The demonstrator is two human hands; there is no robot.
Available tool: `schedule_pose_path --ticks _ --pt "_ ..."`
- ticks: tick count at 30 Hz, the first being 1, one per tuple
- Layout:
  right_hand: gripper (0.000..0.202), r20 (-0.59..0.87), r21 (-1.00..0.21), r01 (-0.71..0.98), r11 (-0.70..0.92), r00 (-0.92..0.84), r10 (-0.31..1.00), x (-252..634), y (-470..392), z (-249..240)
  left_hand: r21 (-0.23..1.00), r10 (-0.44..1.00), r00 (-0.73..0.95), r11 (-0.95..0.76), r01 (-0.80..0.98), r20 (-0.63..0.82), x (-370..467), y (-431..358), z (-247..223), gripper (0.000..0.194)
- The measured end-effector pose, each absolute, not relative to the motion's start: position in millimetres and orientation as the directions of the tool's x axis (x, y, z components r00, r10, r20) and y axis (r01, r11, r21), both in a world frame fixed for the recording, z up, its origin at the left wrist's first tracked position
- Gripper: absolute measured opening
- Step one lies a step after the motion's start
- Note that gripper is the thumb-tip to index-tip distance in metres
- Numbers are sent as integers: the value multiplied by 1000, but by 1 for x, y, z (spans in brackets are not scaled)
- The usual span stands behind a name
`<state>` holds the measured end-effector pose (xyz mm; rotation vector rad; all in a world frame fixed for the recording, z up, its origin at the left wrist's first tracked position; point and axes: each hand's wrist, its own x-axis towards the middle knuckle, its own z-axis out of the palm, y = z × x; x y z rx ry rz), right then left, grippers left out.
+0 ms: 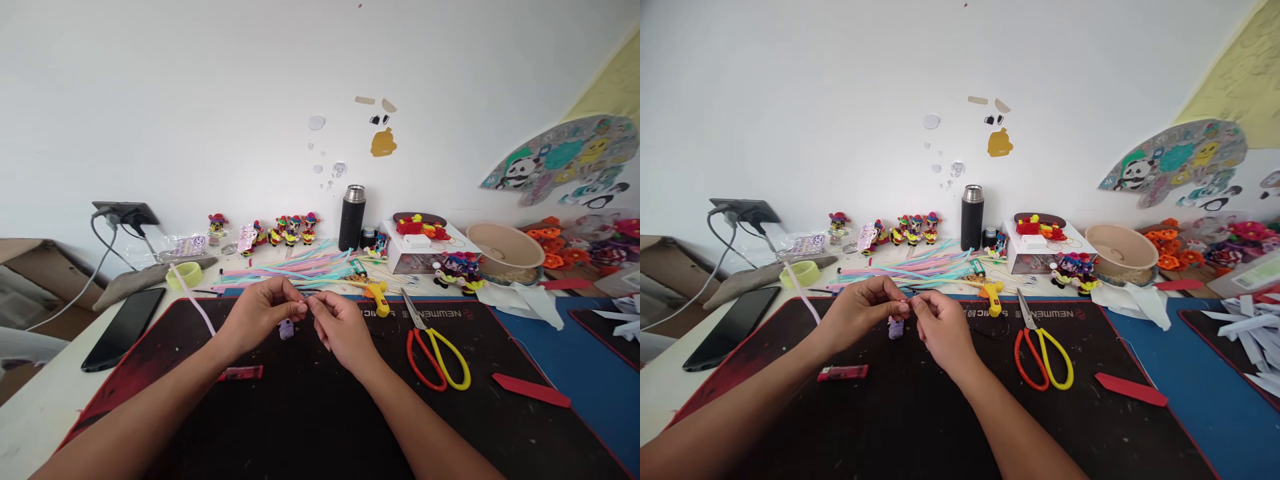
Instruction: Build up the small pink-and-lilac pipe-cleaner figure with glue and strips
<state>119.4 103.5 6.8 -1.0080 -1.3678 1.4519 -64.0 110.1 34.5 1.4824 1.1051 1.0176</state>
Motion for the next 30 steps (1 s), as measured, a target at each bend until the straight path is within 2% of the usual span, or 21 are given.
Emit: schedule_pose_path --ticks 30 --pt "33 11 -999 -34 1 -293 956 119 104 3 967 965 252 -125 222 67 -65 111 33 28"
